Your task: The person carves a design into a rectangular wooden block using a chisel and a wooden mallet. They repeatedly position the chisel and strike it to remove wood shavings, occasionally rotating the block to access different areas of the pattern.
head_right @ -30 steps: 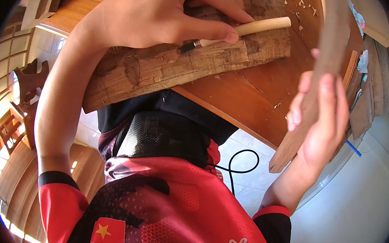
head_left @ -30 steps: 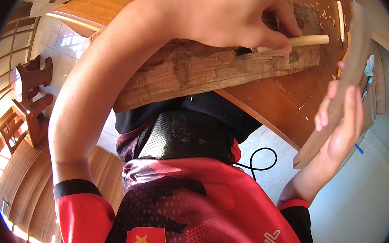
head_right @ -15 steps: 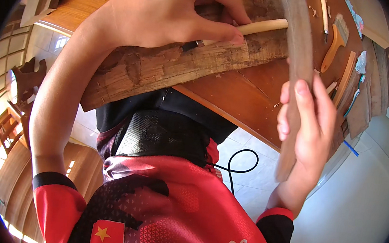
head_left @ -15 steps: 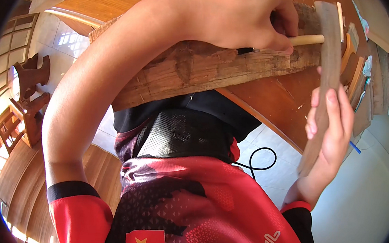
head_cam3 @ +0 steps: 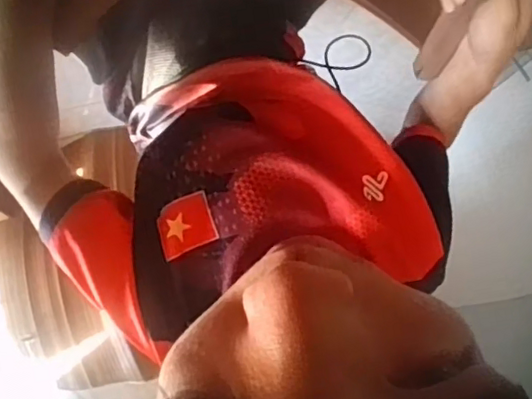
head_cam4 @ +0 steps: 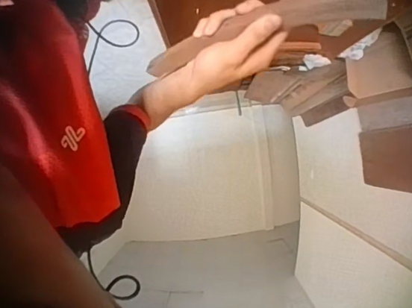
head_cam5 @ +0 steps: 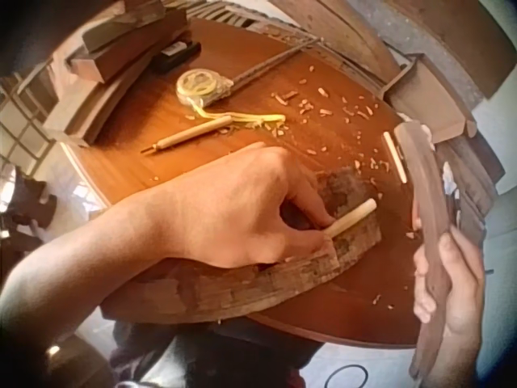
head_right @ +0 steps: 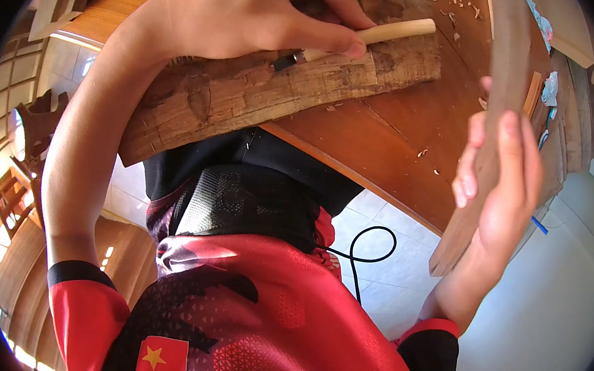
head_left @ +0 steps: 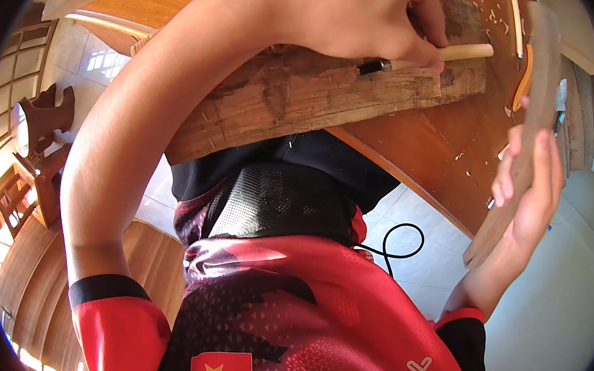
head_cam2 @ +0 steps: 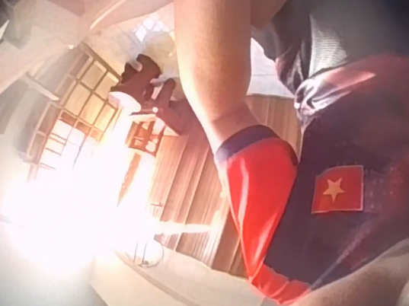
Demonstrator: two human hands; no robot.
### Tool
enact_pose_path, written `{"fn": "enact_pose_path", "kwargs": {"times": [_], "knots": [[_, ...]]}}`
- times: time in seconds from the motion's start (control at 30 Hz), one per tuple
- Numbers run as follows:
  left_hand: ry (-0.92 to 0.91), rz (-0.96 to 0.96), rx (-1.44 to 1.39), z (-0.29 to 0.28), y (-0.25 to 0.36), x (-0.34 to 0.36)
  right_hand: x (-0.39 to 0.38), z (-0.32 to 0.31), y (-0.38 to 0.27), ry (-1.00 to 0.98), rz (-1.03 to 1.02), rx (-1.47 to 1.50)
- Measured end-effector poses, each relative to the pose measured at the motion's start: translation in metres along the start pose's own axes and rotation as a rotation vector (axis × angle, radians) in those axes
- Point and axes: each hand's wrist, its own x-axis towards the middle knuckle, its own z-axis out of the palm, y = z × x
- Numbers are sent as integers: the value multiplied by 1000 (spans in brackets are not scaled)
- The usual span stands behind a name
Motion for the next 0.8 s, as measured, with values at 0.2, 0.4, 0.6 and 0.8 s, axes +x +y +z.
{"fn": "enact_pose_path", "kwargs": {"times": [0.2, 0.4, 0.6, 0.8], "knots": [[-16, 51, -32, -10, 13, -5, -4, 8, -7, -31, 94, -58], [-84, -38, -104, -20, 16, 1, -2, 4, -5, -207, 188, -185], [-152, -88, -171, -31, 20, 4, -3, 0, -1, -165, 148, -112], [-90, -21, -151, -21, 15, -5, -10, -2, 1, -224, 115, -25]]}}
